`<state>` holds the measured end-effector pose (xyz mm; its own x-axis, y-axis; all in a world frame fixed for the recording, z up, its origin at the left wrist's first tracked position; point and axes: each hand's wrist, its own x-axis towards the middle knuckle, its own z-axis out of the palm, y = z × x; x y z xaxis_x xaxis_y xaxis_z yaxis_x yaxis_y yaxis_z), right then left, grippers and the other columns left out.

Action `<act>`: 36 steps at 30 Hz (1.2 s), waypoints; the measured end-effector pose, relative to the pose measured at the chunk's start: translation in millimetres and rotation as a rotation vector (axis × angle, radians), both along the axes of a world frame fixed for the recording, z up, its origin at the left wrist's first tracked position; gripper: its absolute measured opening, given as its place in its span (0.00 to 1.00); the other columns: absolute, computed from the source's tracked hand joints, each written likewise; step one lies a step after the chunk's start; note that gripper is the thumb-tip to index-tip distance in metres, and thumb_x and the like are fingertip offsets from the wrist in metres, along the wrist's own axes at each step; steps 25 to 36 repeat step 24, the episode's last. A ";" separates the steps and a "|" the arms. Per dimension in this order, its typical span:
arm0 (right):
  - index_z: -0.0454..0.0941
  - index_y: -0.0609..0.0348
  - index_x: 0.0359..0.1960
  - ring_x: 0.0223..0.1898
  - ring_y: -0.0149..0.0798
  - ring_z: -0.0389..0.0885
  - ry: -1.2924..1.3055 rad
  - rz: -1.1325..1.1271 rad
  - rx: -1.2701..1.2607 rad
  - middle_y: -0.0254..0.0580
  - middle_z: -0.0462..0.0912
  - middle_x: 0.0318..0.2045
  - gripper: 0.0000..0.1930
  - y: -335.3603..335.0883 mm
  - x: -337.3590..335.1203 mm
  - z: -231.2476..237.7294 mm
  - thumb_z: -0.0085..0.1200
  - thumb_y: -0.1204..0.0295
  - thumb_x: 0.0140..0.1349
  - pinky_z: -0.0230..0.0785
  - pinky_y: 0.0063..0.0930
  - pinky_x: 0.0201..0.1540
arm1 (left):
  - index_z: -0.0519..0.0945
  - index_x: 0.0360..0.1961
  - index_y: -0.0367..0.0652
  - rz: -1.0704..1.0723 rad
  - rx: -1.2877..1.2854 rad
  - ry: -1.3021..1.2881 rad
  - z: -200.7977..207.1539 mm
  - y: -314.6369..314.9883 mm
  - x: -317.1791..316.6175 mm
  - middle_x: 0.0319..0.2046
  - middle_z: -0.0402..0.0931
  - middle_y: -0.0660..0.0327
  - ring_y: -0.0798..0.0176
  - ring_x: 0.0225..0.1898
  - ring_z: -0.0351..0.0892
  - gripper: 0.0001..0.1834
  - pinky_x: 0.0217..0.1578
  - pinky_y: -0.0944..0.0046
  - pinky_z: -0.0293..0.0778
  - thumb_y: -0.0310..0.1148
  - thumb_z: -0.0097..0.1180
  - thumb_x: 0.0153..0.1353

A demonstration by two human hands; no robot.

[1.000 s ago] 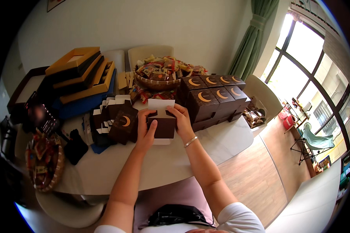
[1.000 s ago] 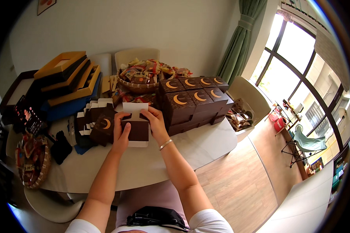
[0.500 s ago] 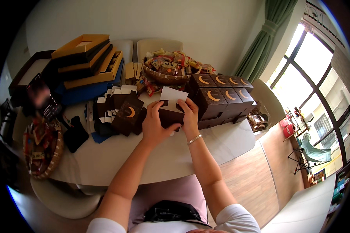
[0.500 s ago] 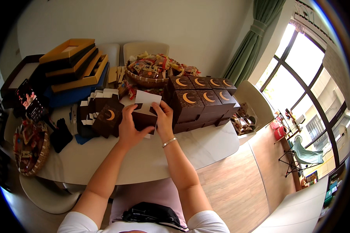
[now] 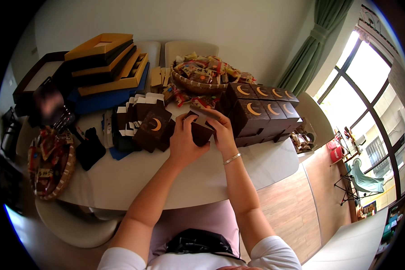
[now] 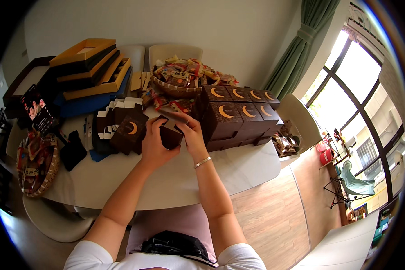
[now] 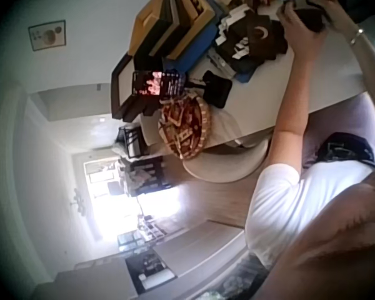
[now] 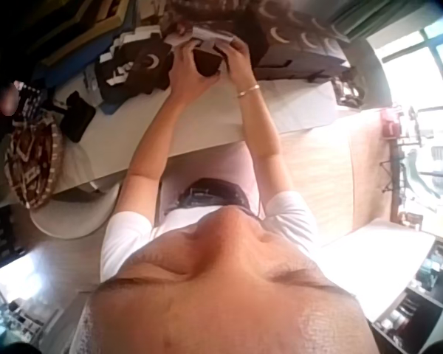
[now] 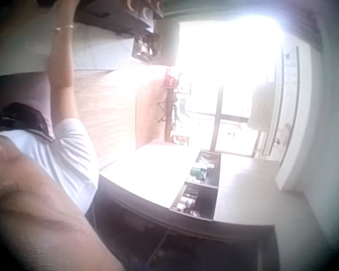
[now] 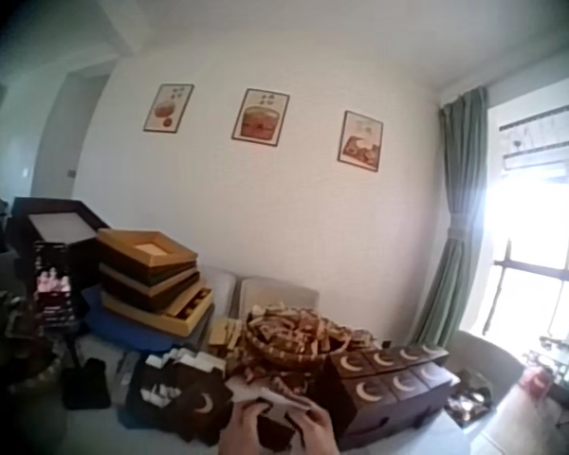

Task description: The person assembles small brown cardboard boxes with a crescent moon design. They fold the flaps of flat-packed box components into shape and stack the finished boxes on the table.

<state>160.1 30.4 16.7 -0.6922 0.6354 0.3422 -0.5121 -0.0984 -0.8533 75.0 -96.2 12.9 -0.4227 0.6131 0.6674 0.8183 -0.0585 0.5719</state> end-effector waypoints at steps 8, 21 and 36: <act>0.80 0.64 0.54 0.47 0.35 0.83 0.026 -0.080 0.502 0.41 0.84 0.48 0.17 0.3 -2.3 -1.7 0.57 0.72 0.63 0.72 0.26 0.54 | 0.60 0.57 0.41 -0.015 -0.056 -0.087 2.1 -2.0 -1.6 0.55 0.62 0.48 0.42 0.50 0.76 0.44 0.40 0.48 0.81 0.36 0.71 0.39; 0.80 0.64 0.52 0.52 0.37 0.79 -0.057 -0.240 0.615 0.44 0.81 0.51 0.21 -3.4 -1.6 2.9 0.64 0.64 0.62 0.73 0.28 0.52 | 0.58 0.65 0.39 0.097 -0.027 -0.197 4.9 -0.4 -2.8 0.57 0.66 0.49 0.46 0.57 0.74 0.51 0.51 0.51 0.76 0.41 0.74 0.43; 0.77 0.66 0.56 0.58 0.39 0.74 -0.084 -0.136 0.490 0.46 0.78 0.56 0.31 0.4 -1.6 0.9 0.61 0.50 0.63 0.64 0.29 0.62 | 0.56 0.68 0.43 0.112 -0.043 -0.135 3.7 -0.5 -5.9 0.58 0.66 0.50 0.46 0.58 0.73 0.53 0.52 0.51 0.76 0.41 0.74 0.43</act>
